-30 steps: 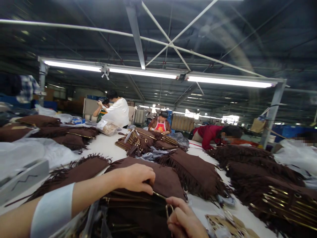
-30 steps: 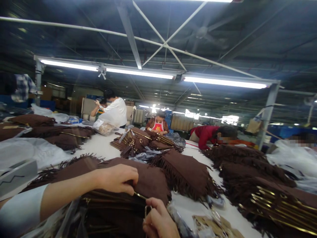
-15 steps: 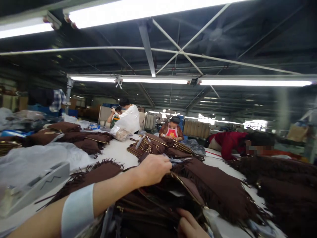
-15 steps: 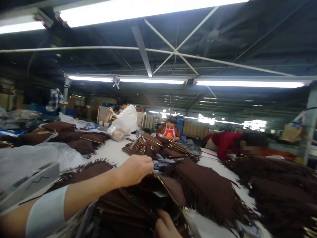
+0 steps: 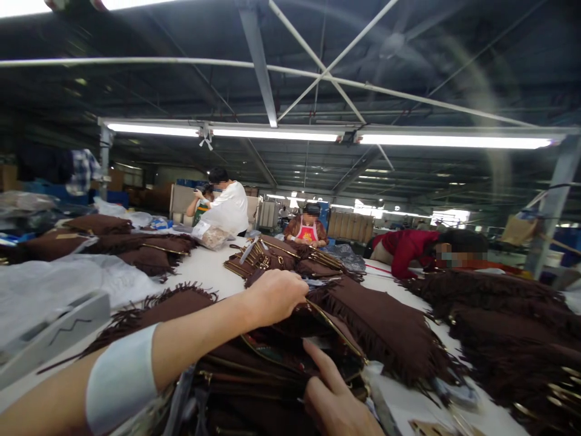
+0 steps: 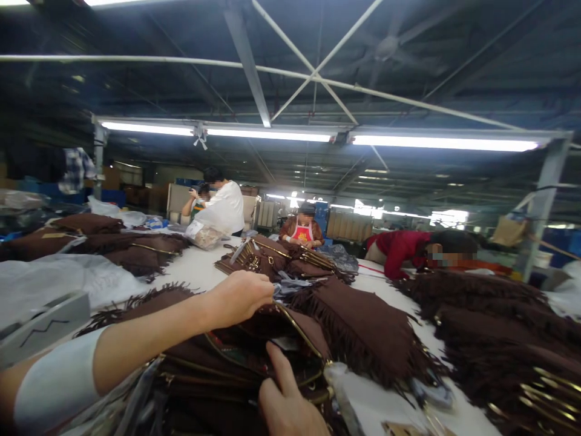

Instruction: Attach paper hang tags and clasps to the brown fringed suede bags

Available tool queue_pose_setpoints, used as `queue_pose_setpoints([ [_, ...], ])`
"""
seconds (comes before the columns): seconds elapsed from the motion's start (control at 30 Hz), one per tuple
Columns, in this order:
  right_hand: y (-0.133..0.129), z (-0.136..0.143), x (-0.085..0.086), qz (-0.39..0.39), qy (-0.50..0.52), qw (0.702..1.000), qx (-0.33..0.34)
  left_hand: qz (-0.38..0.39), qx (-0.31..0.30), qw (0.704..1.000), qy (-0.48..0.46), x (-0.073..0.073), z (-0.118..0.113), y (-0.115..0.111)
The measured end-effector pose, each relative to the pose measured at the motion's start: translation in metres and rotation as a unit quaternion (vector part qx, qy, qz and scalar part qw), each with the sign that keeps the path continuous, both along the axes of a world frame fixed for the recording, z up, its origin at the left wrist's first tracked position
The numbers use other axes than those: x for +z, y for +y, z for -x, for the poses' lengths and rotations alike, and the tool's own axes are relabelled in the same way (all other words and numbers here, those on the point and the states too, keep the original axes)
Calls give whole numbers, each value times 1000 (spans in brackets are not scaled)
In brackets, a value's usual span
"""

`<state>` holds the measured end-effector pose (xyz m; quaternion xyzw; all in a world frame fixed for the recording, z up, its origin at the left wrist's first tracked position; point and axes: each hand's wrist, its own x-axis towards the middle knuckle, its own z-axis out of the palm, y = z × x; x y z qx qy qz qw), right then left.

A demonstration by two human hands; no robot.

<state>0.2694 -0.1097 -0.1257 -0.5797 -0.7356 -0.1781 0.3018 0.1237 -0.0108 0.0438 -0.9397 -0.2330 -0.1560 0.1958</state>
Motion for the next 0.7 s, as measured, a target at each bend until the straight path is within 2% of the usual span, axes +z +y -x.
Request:
queue_pose_setpoints([
  [0.17,17,2,7,48,54,993,94,-5,7,1000,-6,4,1,7],
  [0.23,18,0,8,71,69,990,104,18,-8,1000,-17,3,4,11],
  [0.3,15,-2,10,108,78,986,103,75,-53,994,-60,1,10,14],
  [0.4,10,-5,14,193,80,973,96,189,-156,959,-143,-8,22,9],
  [0.43,8,-5,15,219,81,968,92,216,-192,947,-143,-13,26,4],
  [0.5,7,-5,15,256,80,960,84,234,-246,938,-75,-24,32,-6],
  [0.57,7,-4,14,271,76,956,77,209,-225,951,30,-36,33,-15],
  [0.63,7,-3,14,273,75,957,64,164,-131,970,118,-48,31,-20],
  [0.7,4,-2,16,278,76,955,63,103,-47,981,155,-54,25,-19],
])
